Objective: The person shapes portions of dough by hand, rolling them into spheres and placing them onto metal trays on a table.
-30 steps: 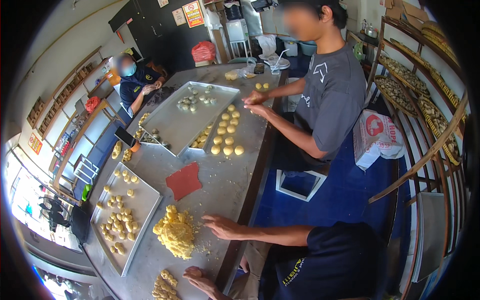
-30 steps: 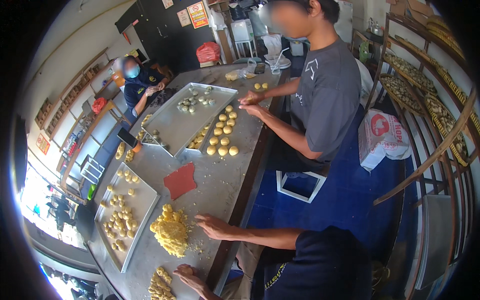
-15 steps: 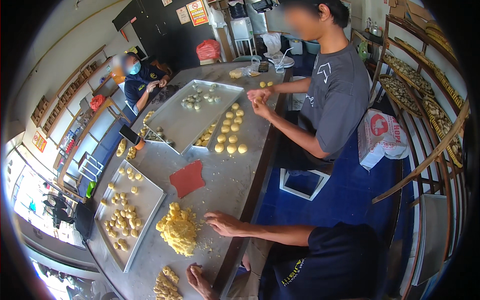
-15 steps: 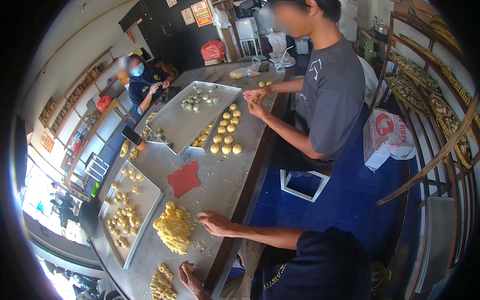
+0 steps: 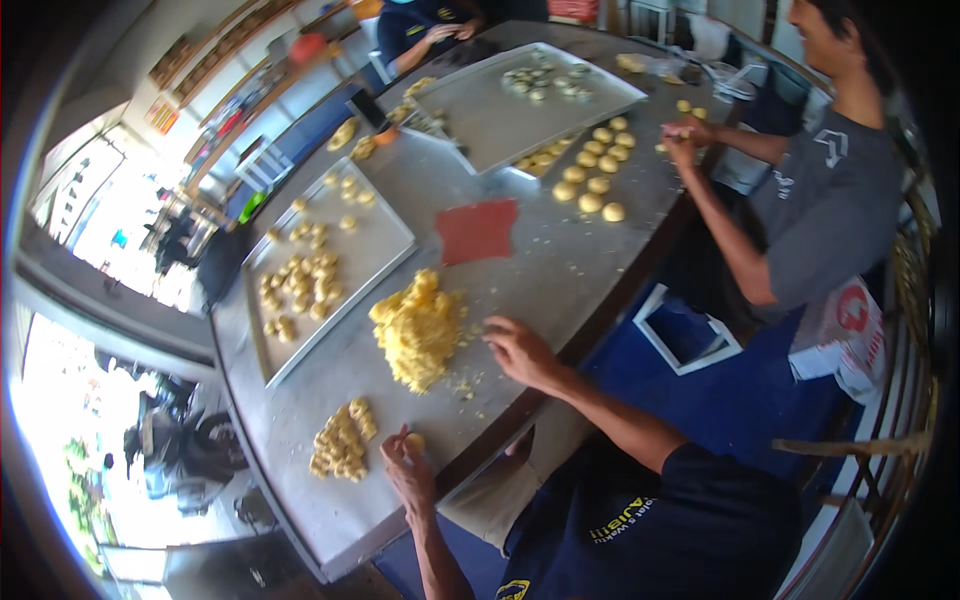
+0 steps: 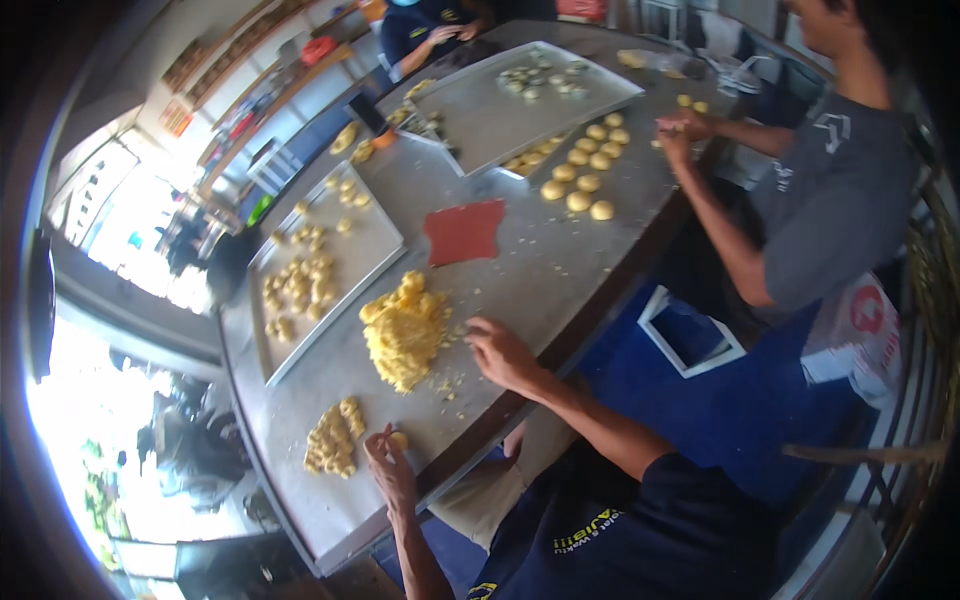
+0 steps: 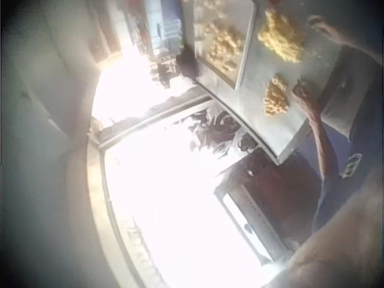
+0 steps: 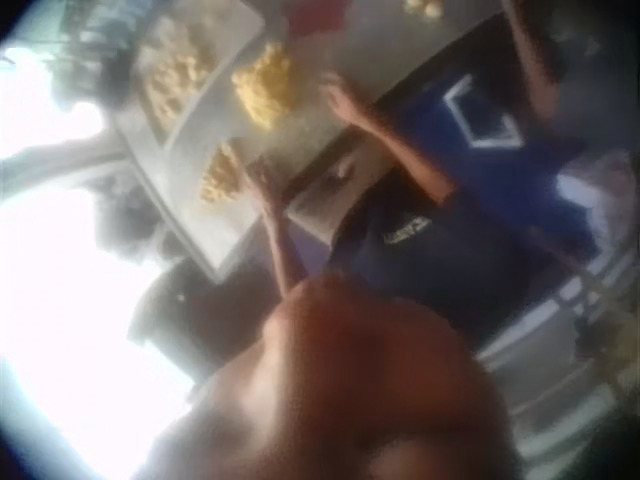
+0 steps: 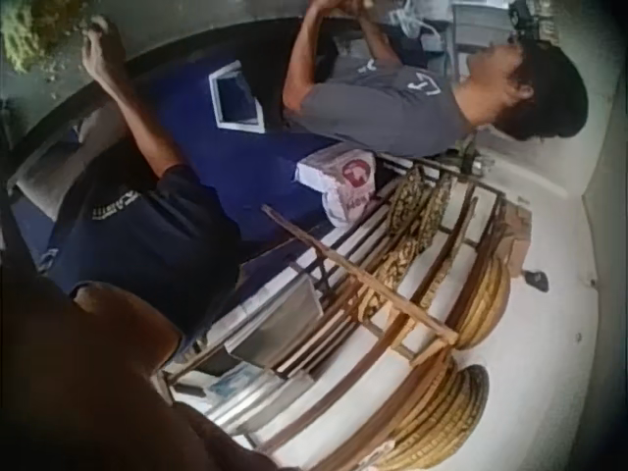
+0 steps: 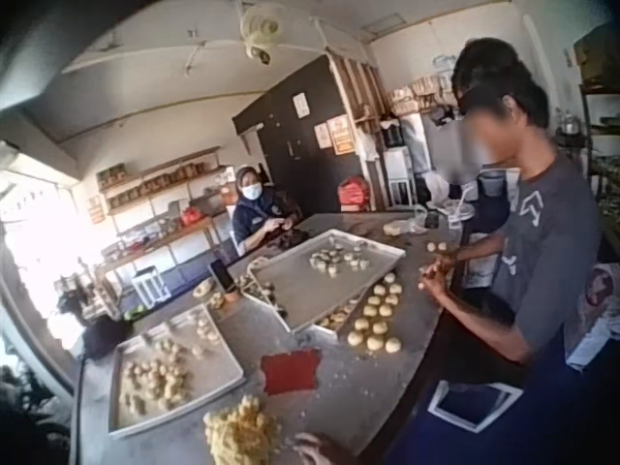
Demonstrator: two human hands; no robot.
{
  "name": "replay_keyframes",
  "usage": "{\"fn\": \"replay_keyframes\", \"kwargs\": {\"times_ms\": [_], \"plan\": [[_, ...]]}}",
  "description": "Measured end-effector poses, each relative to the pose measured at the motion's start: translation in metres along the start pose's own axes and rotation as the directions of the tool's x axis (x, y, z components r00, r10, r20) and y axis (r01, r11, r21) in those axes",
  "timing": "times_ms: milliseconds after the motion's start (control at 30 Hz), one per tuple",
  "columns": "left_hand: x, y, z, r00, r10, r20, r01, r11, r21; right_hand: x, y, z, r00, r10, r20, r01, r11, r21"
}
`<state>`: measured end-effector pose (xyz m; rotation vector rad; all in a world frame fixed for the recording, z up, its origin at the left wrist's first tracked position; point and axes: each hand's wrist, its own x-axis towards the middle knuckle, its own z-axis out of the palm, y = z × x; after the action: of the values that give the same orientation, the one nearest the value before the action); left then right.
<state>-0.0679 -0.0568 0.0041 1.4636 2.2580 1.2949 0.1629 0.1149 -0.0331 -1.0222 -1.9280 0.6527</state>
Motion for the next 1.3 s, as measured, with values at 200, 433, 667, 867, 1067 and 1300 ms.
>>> {"fn": "replay_keyframes", "kwargs": {"times_ms": [200,433,667,867,1067,1300], "plan": [[0.063,0.015,-0.024,0.983,-0.085,0.165,0.031,0.951,0.307,0.003,-0.004,-0.006,0.999,-0.015,-0.031,0.015,1.000,-0.007],[0.072,-0.013,0.027,0.990,0.120,0.070,-0.139,0.833,0.536,0.007,0.001,-0.005,0.997,-0.065,-0.028,0.065,0.998,-0.013],[0.047,0.002,-0.008,0.964,0.173,0.202,-0.242,0.882,0.403,0.019,0.019,0.007,0.981,0.188,0.045,-0.192,0.972,0.137],[-0.002,-0.008,-0.030,0.914,0.164,0.372,-0.250,0.948,0.196,0.131,0.046,0.032,0.980,-0.185,-0.073,0.191,0.978,0.083],[0.067,0.039,-0.067,0.964,-0.091,0.251,0.062,0.991,0.122,0.192,0.061,0.055,0.883,-0.008,0.468,-0.109,0.969,0.221],[0.101,0.002,-0.059,0.973,-0.227,0.041,0.227,0.974,-0.001,0.234,0.055,0.092,0.710,-0.022,0.703,-0.109,0.984,0.141]]}}
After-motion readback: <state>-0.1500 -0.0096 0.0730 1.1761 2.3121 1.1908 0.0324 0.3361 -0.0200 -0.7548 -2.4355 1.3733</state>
